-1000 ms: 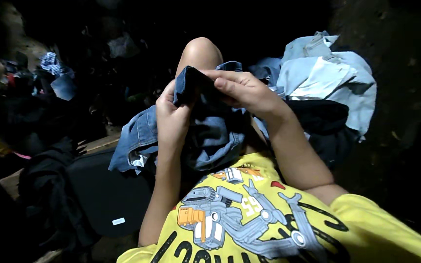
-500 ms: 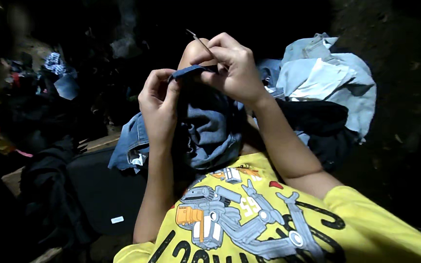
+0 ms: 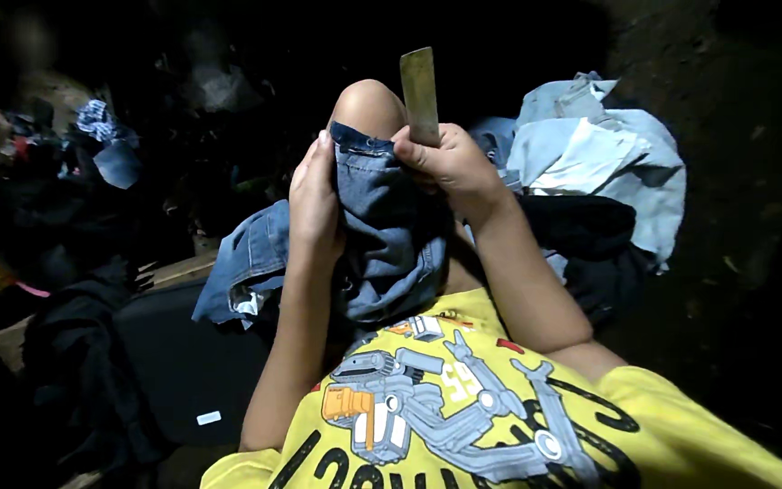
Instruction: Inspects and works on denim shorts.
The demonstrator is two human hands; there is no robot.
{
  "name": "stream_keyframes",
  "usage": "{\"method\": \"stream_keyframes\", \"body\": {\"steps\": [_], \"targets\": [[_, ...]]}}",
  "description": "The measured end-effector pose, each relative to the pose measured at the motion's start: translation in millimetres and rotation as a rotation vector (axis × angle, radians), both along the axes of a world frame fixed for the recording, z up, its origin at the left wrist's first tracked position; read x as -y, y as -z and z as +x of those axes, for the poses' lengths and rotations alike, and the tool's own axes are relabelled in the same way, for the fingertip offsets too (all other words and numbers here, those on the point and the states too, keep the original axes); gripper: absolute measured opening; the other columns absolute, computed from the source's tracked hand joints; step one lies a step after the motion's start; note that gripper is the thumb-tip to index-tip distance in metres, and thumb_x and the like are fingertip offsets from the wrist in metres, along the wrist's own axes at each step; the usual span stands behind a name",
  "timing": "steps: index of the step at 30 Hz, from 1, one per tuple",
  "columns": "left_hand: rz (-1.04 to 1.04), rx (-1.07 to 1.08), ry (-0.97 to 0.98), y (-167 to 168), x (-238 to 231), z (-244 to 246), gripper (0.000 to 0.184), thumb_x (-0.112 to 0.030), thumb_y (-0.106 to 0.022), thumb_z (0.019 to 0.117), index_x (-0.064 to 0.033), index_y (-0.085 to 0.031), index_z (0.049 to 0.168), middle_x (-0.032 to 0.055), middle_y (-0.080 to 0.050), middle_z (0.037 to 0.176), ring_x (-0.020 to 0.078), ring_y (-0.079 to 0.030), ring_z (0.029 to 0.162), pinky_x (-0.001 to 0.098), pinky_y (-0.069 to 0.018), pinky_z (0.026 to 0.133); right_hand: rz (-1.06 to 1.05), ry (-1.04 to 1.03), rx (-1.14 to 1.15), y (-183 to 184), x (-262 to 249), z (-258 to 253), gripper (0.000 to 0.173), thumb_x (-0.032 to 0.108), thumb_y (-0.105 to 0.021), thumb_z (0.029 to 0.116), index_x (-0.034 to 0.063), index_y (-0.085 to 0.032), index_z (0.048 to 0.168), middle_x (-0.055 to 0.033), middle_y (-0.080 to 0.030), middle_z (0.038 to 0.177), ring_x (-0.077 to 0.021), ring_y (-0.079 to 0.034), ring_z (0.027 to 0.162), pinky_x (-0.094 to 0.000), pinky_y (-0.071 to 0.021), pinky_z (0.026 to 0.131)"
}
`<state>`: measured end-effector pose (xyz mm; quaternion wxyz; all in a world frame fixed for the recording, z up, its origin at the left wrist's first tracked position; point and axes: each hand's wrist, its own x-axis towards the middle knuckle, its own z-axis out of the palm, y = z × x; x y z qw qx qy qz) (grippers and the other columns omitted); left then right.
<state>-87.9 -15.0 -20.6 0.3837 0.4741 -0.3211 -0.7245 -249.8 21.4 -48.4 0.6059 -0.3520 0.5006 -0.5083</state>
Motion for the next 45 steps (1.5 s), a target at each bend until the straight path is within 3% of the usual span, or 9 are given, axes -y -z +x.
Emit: {"method": "stream_keyframes", "body": {"steps": [5, 8, 12, 16, 21, 25, 33, 39, 45], "targets": [[-0.015, 0.013, 0.004, 3.7, 0.5, 1.5, 0.033, -0.02, -0.028, 0.113, -0.0134, -0.06, 0.108, -0.0071, -0.068, 0.086, -0.0003, -0.067, 0.081, 0.0201, -0.0583, 0.076, -0.235, 0.111, -0.495, -7.8, -8.4, -6.2, 0.052, 0.03, -0.024, 0.1125, -0.0031, -0.048, 0.143, 0.0074, -0.056, 0.079, 0.0027, -0.043, 0.059, -0.0152, -0.0381, 0.053], [-0.02, 0.013, -0.022, 5.2, 0.3, 0.5, 0.033, -0.02, -0.03, 0.1128, -0.013, -0.061, 0.105, -0.0065, -0.068, 0.084, 0.0008, -0.068, 0.08, 0.0207, -0.0586, 0.075, -0.278, -0.024, -0.778, -27.6, -31.6, 5.5, 0.055, 0.041, -0.035, 0.1103, 0.0041, -0.045, 0.149, -0.0012, -0.059, 0.076, -0.01, -0.053, 0.058, -0.0281, -0.0467, 0.048], [-0.087, 0.026, -0.038, 10.7, 2.8, 1.6, 0.031, -0.018, -0.031, 0.112, -0.0154, -0.056, 0.093, -0.0078, -0.063, 0.076, 0.0005, -0.064, 0.073, 0.0205, -0.0569, 0.07, -0.243, -0.034, -0.728, -7.6, -28.1, 14.8, 0.041, 0.033, -0.044, 0.1091, 0.0078, -0.061, 0.137, -0.0036, -0.072, 0.103, -0.0084, -0.067, 0.082, -0.0302, -0.0564, 0.07], [-0.069, 0.053, -0.109, 11.0, 2.1, 11.4, 0.032, -0.021, -0.03, 0.1125, -0.0153, -0.057, 0.098, -0.0075, -0.064, 0.081, 0.0004, -0.065, 0.077, 0.0211, -0.0571, 0.074, -0.169, 0.233, -0.125, 6.6, -9.4, 3.1, 0.046, 0.038, -0.037, 0.1092, 0.0028, -0.059, 0.128, 0.0159, -0.05, 0.068, 0.0072, -0.037, 0.049, -0.0108, -0.0319, 0.044], [-0.098, 0.043, -0.019, 12.6, 2.9, 21.7, 0.035, -0.034, -0.032, 0.1106, -0.0152, -0.06, 0.102, -0.0082, -0.068, 0.085, 0.0015, -0.067, 0.082, 0.0249, -0.0585, 0.078, -0.272, 0.036, -0.478, -8.2, 3.3, 4.3, 0.051, 0.036, -0.08, 0.0822, 0.0021, -0.069, 0.119, -0.0012, -0.062, 0.113, 0.0058, -0.052, 0.077, -0.011, -0.0419, 0.061], [-0.424, 0.161, 0.28, 18.4, 12.9, 43.8, 0.032, -0.001, -0.069, 0.0866, -0.0022, -0.061, 0.117, -0.0047, -0.069, 0.102, -0.0005, -0.066, 0.092, 0.0194, -0.0568, 0.085, -0.318, -0.068, -0.507, -1.8, 9.8, 5.3, 0.021, 0.012, -0.078, 0.0813, 0.0031, -0.072, 0.1, -0.0001, -0.067, 0.099, 0.0057, -0.057, 0.078, -0.0109, -0.0461, 0.065], [-1.124, 0.57, 0.271, 22.3, 11.9, 70.4, 0.017, 0.0, -0.065, 0.0874, -0.0012, -0.074, 0.102, 0.0149, -0.065, 0.104, 0.0209, -0.057, 0.102, 0.0314, -0.0424, 0.092, -0.612, 0.136, -0.956, 0.3, -36.8, 15.2, 0.011, -0.001, -0.072, 0.0857, -0.0043, -0.069, 0.095, -0.016, -0.065, 0.097, -0.0127, -0.064, 0.086, -0.0191, -0.0527, 0.074], [-0.69, 0.294, 0.242, -10.5, -53.4, 94.0, 0.029, -0.039, -0.059, 0.1026, -0.0157, -0.072, 0.112, -0.012, -0.07, 0.104, -0.0023, -0.065, 0.091, 0.0156, -0.0546, 0.076, -0.579, 0.208, -0.861, 2.7, -49.4, 12.7, 0.012, -0.001, -0.071, 0.0841, -0.0034, -0.067, 0.095, -0.0113, -0.064, 0.097, -0.0063, -0.062, 0.087, -0.0141, -0.0513, 0.074], [-0.17, 0.139, 0.247, -11.3, -68.6, 61.6, 0.067, -0.07, -0.062, 0.0869, -0.0104, -0.07, 0.115, -0.002, -0.077, 0.101, 0.0111, -0.075, 0.084, 0.0269, -0.0633, 0.068, -0.672, 0.172, -0.902, -6.2, -53.6, 13.1, 0.01, 0.001, -0.072, 0.0848, -0.0038, -0.068, 0.093, -0.0133, -0.064, 0.096, -0.0101, -0.064, 0.087, -0.0175, -0.0536, 0.075]]}}
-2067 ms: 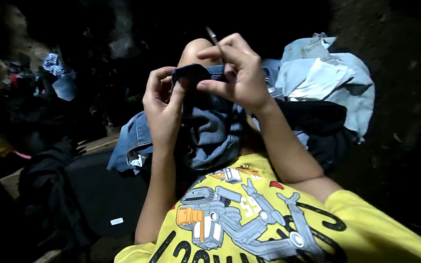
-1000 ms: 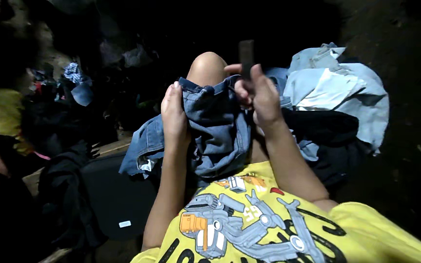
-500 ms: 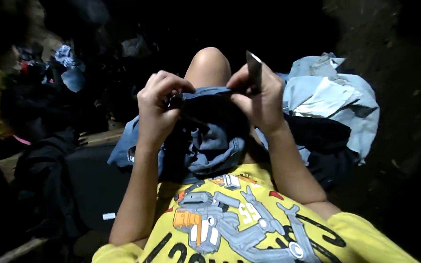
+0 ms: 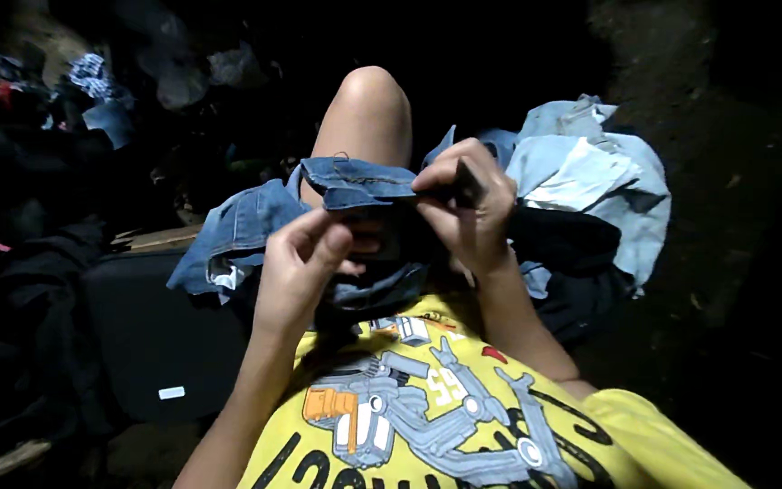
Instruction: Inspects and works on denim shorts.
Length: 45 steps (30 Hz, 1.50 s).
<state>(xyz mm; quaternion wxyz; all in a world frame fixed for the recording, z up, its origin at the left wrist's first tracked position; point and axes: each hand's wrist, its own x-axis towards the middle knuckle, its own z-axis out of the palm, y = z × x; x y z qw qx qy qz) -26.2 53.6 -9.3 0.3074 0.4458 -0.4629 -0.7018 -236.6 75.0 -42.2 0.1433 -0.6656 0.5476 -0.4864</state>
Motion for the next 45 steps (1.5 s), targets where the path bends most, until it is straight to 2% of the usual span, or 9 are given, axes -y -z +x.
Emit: {"method": "stream_keyframes", "body": {"steps": [4, 8, 11, 16, 23, 27, 33, 38, 45], "targets": [[0.022, 0.013, -0.122, -5.0, 13.3, -21.0, 0.014, -0.027, -0.055, 0.1041, -0.0173, -0.062, 0.098, -0.0095, -0.073, 0.081, 0.0038, -0.072, 0.068, 0.0219, -0.0627, 0.06, -0.095, -0.099, -0.087, -5.4, -6.9, -5.4, 0.006, 0.005, -0.07, 0.0896, -0.0001, -0.07, 0.088, -0.0121, -0.062, 0.091, -0.012, -0.062, 0.087, -0.019, -0.0516, 0.076], [0.092, -0.029, -0.11, -4.3, 17.0, -20.7, 0.017, 0.001, -0.054, 0.0975, -0.011, -0.066, 0.094, -0.0046, -0.074, 0.08, 0.0043, -0.071, 0.068, 0.0214, -0.0617, 0.062, 0.084, -0.061, -0.065, -9.0, -12.6, -20.4, 0.021, 0.013, -0.073, 0.0906, -0.0028, -0.071, 0.104, -0.0138, -0.063, 0.099, -0.0103, -0.06, 0.083, -0.0177, -0.0496, 0.07], [0.116, -0.082, -0.124, -3.7, 13.7, -20.9, 0.017, 0.003, -0.055, 0.0965, -0.0085, -0.067, 0.097, -0.0018, -0.075, 0.086, 0.0079, -0.074, 0.077, 0.0267, -0.0642, 0.072, 0.247, -0.001, 0.055, -19.3, -23.2, -31.7, 0.061, 0.048, -0.048, 0.1053, -0.0028, -0.055, 0.138, -0.0043, -0.058, 0.103, -0.0024, -0.054, 0.082, -0.0159, -0.0465, 0.071], [-0.241, -0.042, 0.06, 8.7, 5.5, -23.5, 0.011, -0.002, -0.064, 0.0927, -0.007, -0.07, 0.101, -0.0091, -0.072, 0.093, -0.0022, -0.069, 0.086, 0.0194, -0.0599, 0.082, 0.362, -0.115, 0.098, -35.1, -35.2, -21.4, 0.064, 0.051, -0.031, 0.1087, 0.0045, -0.039, 0.152, 0.0022, -0.057, 0.078, -0.0037, -0.051, 0.061, -0.0221, -0.046, 0.053], [-0.74, 0.186, 0.189, 25.1, 2.0, -22.2, 0.012, -0.008, -0.063, 0.0913, 0.004, -0.065, 0.092, 0.0064, -0.063, 0.09, 0.0004, -0.061, 0.088, 0.0137, -0.0494, 0.081, 0.481, -0.231, 0.021, -25.7, -50.5, -4.1, 0.051, 0.04, -0.04, 0.107, 0.0105, -0.053, 0.146, 0.0009, -0.069, 0.092, -0.0069, -0.061, 0.07, -0.029, -0.0518, 0.057], [-0.836, 0.222, 0.23, 27.8, 1.3, -23.5, 0.014, -0.006, -0.064, 0.0894, 0.0068, -0.066, 0.094, 0.0114, -0.064, 0.092, 0.0048, -0.061, 0.09, 0.0146, -0.0486, 0.084, 0.5, -0.241, 0.298, -15.4, -59.2, -2.9, 0.044, 0.032, -0.05, 0.1046, 0.0116, -0.058, 0.143, 0.0036, -0.07, 0.103, 0.0019, -0.059, 0.077, -0.0191, -0.0517, 0.066], [-0.864, 0.245, 0.315, 26.1, 2.2, -23.3, 0.016, -0.009, -0.062, 0.0892, 0.0053, -0.067, 0.095, 0.0106, -0.064, 0.091, 0.0054, -0.062, 0.088, 0.0156, -0.0488, 0.081, 0.533, -0.292, 0.577, -7.8, -70.6, -1.0, 0.042, 0.026, -0.051, 0.1053, 0.008, -0.056, 0.143, 0.0087, -0.062, 0.086, 0.0064, -0.05, 0.067, -0.011, -0.0434, 0.06], [-0.894, 0.228, 0.327, 27.8, 2.2, -24.3, 0.016, -0.008, -0.062, 0.0907, 0.0058, -0.067, 0.097, 0.0119, -0.066, 0.092, 0.0059, -0.062, 0.09, 0.0154, -0.0488, 0.083, 0.555, -0.284, 0.755, -3.0, -77.2, -0.2, 0.035, 0.027, -0.05, 0.1068, 0.0177, -0.066, 0.136, 0.0139, -0.069, 0.099, 0.0113, -0.048, 0.069, -0.0079, -0.0409, 0.061], [-0.856, 0.241, 0.296, 30.6, -5.1, -23.6, 0.017, -0.009, -0.06, 0.0939, 0.0064, -0.066, 0.098, 0.0128, -0.065, 0.094, 0.006, -0.063, 0.093, 0.0163, -0.0493, 0.087, 0.568, -0.021, 0.718, 5.5, -76.9, -13.0, 0.039, 0.026, -0.042, 0.1101, 0.0167, -0.058, 0.144, 0.0116, -0.054, 0.075, 0.0049, -0.044, 0.057, -0.0102, -0.0374, 0.051]]}}
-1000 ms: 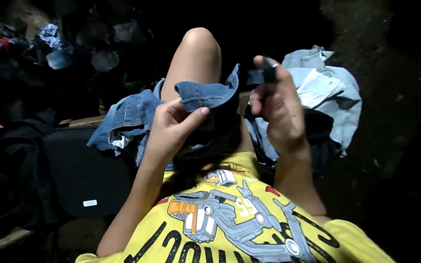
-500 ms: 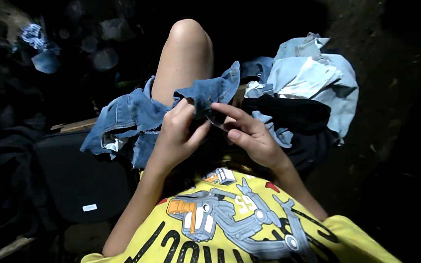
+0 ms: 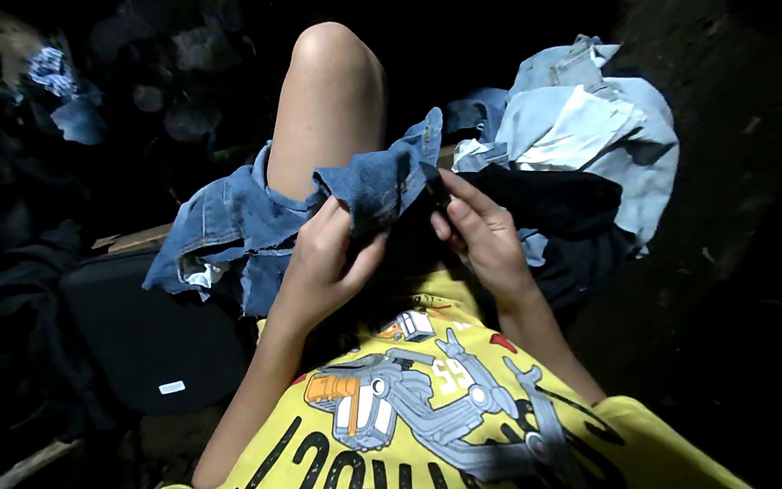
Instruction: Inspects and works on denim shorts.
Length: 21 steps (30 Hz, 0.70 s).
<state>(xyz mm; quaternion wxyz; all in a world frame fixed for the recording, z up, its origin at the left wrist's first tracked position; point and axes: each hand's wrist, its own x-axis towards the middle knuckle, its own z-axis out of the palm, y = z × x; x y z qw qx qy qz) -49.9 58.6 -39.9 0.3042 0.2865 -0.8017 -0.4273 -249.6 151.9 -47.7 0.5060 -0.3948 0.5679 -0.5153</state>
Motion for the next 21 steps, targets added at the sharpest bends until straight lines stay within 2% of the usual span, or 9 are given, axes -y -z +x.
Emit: {"method": "stream_keyframes", "body": {"steps": [4, 6, 9, 11, 14, 17, 19, 21], "targets": [[-0.015, 0.012, -0.037, 3.4, -0.5, -4.3, 0.017, -0.01, -0.06, 0.0939, 0.0058, -0.065, 0.099, 0.014, -0.066, 0.095, 0.008, -0.063, 0.095, 0.0179, -0.0497, 0.088, -0.007, 0.087, -0.104, 2.5, -2.4, -6.1, 0.04, 0.027, -0.041, 0.1102, 0.0174, -0.054, 0.147, 0.0123, -0.054, 0.077, 0.0055, -0.045, 0.059, -0.0101, -0.0384, 0.053], [-0.064, 0.041, -0.054, 5.2, -0.7, -7.5, 0.017, -0.01, -0.061, 0.0933, 0.0058, -0.066, 0.098, 0.016, -0.067, 0.094, 0.0124, -0.065, 0.094, 0.0208, -0.0506, 0.088, -0.04, -0.018, -0.172, -1.6, -7.0, -9.9, 0.045, 0.032, -0.045, 0.1085, 0.0127, -0.051, 0.148, 0.0107, -0.061, 0.087, 0.0068, -0.05, 0.066, -0.0111, -0.0436, 0.06], [-0.139, 0.086, -0.065, 7.8, -1.2, -10.8, 0.017, -0.011, -0.062, 0.0922, 0.0049, -0.066, 0.095, 0.0174, -0.067, 0.092, 0.0189, -0.066, 0.093, 0.0263, -0.0521, 0.087, -0.075, -0.172, -0.215, -10.4, -9.7, -4.8, 0.053, 0.038, -0.051, 0.1049, 0.0056, -0.052, 0.147, 0.0018, -0.07, 0.102, 0.0041, -0.061, 0.082, -0.0172, -0.0538, 0.075], [-0.168, 0.081, -0.058, 10.5, -0.5, -11.7, 0.016, -0.011, -0.063, 0.0909, 0.0047, -0.066, 0.093, 0.0175, -0.067, 0.09, 0.0206, -0.066, 0.092, 0.0273, -0.0524, 0.086, -0.111, -0.204, -0.256, -8.4, -4.9, 1.2, 0.054, 0.035, -0.053, 0.1029, 0.0034, -0.052, 0.146, -0.0015, -0.072, 0.101, 0.0028, -0.062, 0.083, -0.0183, -0.0548, 0.076], [-0.191, 0.068, -0.023, 11.3, -0.4, -9.3, 0.016, -0.011, -0.063, 0.0903, 0.0044, -0.064, 0.094, 0.0168, -0.066, 0.091, 0.0192, -0.065, 0.094, 0.0255, -0.0507, 0.089, -0.172, -0.233, -0.192, -2.1, 1.6, 5.8, 0.046, 0.028, -0.053, 0.1042, 0.0025, -0.057, 0.143, -0.0042, -0.071, 0.117, 0.0005, -0.065, 0.099, -0.0196, -0.0552, 0.087], [-0.193, 0.049, 0.002, 12.7, 0.3, -7.4, 0.015, -0.011, -0.063, 0.0905, 0.0044, -0.063, 0.094, 0.017, -0.066, 0.091, 0.0185, -0.065, 0.094, 0.0244, -0.0498, 0.089, -0.168, -0.226, -0.07, 0.8, 1.8, 9.9, 0.037, 0.025, -0.052, 0.1051, 0.0047, -0.066, 0.133, -0.0009, -0.071, 0.114, 0.0029, -0.063, 0.099, -0.0164, -0.053, 0.087], [-0.17, 0.035, 0.016, 13.4, 1.0, -6.2, 0.016, -0.011, -0.062, 0.0925, 0.0043, -0.063, 0.095, 0.0167, -0.066, 0.093, 0.018, -0.064, 0.096, 0.0243, -0.0494, 0.091, -0.135, -0.191, 0.036, 2.7, -0.6, 11.2, 0.034, 0.025, -0.054, 0.1047, 0.0079, -0.069, 0.13, 0.0053, -0.07, 0.104, 0.0074, -0.058, 0.084, -0.0117, -0.049, 0.076], [-0.134, 0.021, 0.017, 12.8, -0.1, -5.0, 0.016, -0.012, -0.061, 0.0946, 0.0034, -0.064, 0.096, 0.0153, -0.066, 0.093, 0.0157, -0.064, 0.096, 0.0235, -0.0491, 0.091, -0.09, -0.121, 0.16, 4.7, -5.6, 10.4, 0.033, 0.028, -0.054, 0.1052, 0.0162, -0.068, 0.132, 0.014, -0.067, 0.095, 0.0111, -0.05, 0.071, -0.0086, -0.0421, 0.065]]}}
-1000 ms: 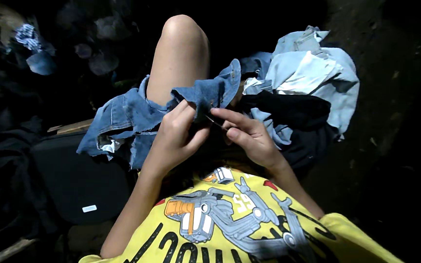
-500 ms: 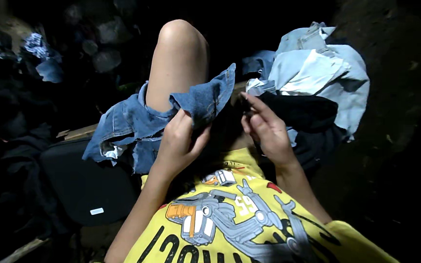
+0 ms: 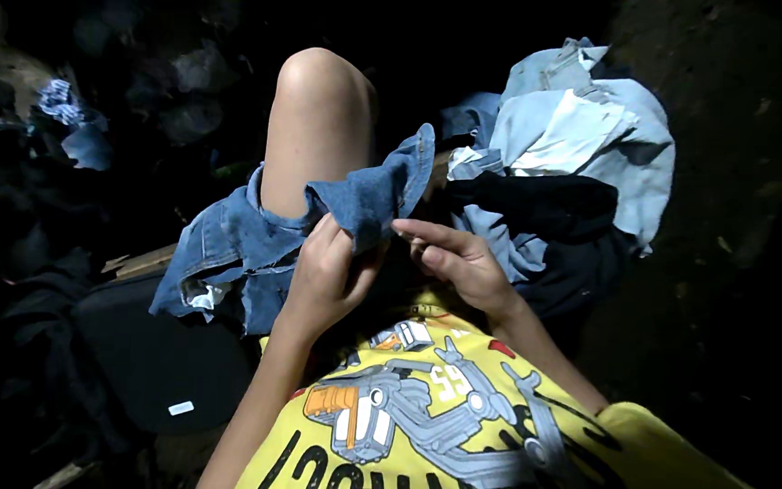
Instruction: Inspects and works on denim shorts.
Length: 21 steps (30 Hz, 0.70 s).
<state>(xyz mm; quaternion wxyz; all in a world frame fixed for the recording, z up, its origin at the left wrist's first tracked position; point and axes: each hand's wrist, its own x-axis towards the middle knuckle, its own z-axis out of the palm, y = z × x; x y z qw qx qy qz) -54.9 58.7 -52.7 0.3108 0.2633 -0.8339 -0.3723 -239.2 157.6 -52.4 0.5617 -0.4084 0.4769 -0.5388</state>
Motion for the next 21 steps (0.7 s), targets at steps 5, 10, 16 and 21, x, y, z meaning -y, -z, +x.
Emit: {"method": "stream_keyframes", "body": {"steps": [5, 10, 16, 21], "targets": [[0.052, 0.003, -0.02, -1.3, -1.1, 2.0, 0.017, -0.015, -0.059, 0.0977, 0.0014, -0.064, 0.099, 0.0126, -0.066, 0.096, 0.01, -0.062, 0.1, 0.0202, -0.048, 0.094, 0.038, 0.351, -0.272, 14.2, 1.0, -18.3, 0.035, 0.022, -0.049, 0.1075, 0.0136, -0.063, 0.139, 0.0137, -0.063, 0.087, 0.0092, -0.049, 0.065, -0.0094, -0.0428, 0.06], [0.015, 0.038, -0.002, 0.6, 0.9, -3.5, 0.017, -0.013, -0.058, 0.0983, 0.0027, -0.064, 0.097, 0.015, -0.066, 0.095, 0.0158, -0.063, 0.099, 0.024, -0.0484, 0.093, -0.003, 0.487, -0.761, 32.7, 11.1, -47.5, 0.038, 0.017, -0.052, 0.1069, -0.0016, -0.06, 0.139, -0.0161, -0.064, 0.136, -0.0113, -0.065, 0.117, -0.0251, -0.0492, 0.101], [0.164, -0.04, -0.053, -2.8, 3.1, -0.2, 0.02, -0.017, -0.057, 0.1029, 0.0022, -0.062, 0.105, 0.0077, -0.065, 0.098, 0.002, -0.061, 0.098, 0.0176, -0.0494, 0.091, 0.033, 0.47, -0.49, 33.5, 24.5, -49.1, 0.04, 0.018, -0.044, 0.1091, 0.0034, -0.054, 0.146, 0.0035, -0.059, 0.085, 0.0054, -0.046, 0.062, -0.0099, -0.0392, 0.057], [0.471, -0.257, -0.227, -29.8, 9.8, 16.6, 0.014, -0.025, -0.061, 0.1028, -0.0288, -0.066, 0.116, -0.0244, -0.07, 0.107, -0.0097, -0.065, 0.096, 0.0141, -0.0564, 0.084, -0.144, 0.375, -0.41, 22.6, 47.9, -54.6, 0.079, 0.044, -0.08, 0.085, 0.0007, -0.047, 0.142, 0.0102, -0.056, 0.092, 0.0091, -0.039, 0.058, -0.0068, -0.0317, 0.047]]}}
